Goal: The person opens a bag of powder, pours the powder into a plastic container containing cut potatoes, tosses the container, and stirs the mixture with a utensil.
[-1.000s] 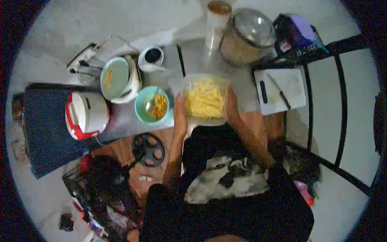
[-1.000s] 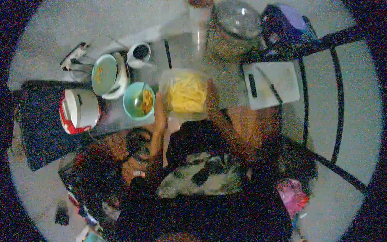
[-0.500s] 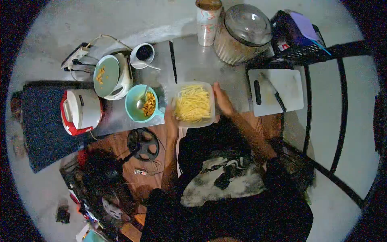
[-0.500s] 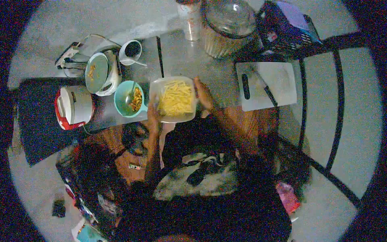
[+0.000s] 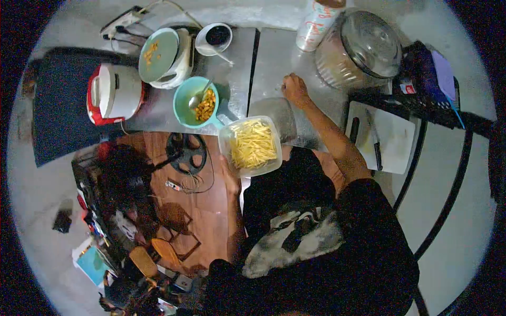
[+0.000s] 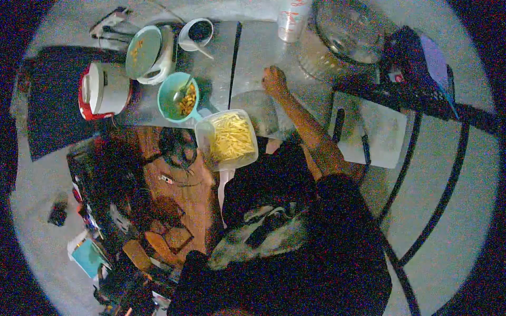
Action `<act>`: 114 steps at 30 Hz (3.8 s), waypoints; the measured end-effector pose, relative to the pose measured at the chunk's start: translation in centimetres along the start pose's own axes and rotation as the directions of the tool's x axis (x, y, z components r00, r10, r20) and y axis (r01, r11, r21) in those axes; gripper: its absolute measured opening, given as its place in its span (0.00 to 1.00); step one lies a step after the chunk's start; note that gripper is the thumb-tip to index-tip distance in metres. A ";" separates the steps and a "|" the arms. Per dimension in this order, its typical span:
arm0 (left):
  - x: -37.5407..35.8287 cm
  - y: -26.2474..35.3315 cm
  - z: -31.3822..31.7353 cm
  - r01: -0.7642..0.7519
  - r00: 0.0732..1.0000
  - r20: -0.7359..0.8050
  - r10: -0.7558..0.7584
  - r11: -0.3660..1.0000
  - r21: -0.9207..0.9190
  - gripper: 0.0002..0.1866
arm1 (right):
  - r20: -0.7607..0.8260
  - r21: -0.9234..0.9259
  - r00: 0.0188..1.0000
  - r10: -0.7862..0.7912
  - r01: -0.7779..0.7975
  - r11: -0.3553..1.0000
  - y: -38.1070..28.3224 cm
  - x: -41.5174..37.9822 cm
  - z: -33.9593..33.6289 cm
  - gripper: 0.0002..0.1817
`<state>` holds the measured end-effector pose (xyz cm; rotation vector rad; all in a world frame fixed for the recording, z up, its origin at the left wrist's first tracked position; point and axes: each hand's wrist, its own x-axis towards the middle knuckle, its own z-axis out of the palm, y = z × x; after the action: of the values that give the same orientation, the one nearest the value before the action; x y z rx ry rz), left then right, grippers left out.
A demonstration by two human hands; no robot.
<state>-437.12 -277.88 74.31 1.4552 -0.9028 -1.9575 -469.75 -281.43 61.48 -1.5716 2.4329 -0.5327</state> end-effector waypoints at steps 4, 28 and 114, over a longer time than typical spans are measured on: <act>1.0 -2.7 -1.6 -0.039 0.999 -0.040 0.037 0.997 -0.068 0.35 | 0.114 -0.055 0.990 0.083 -0.077 0.995 -1.4 1.8 -0.4 0.10; 7.0 7.7 2.7 -0.218 0.883 0.449 0.135 0.966 0.138 0.27 | 0.342 0.416 0.870 0.355 -0.479 0.773 -10.6 -6.9 -17.1 0.25; -11.0 2.3 -2.7 -0.577 0.788 -0.363 0.497 0.801 -0.157 0.39 | 0.621 0.705 0.645 -0.445 -0.708 -0.044 -21.3 -13.0 -15.4 0.29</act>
<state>-431.45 -271.65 82.25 1.1350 -0.7755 -1.3171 -451.90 -274.56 83.73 -0.4405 0.7654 -0.9929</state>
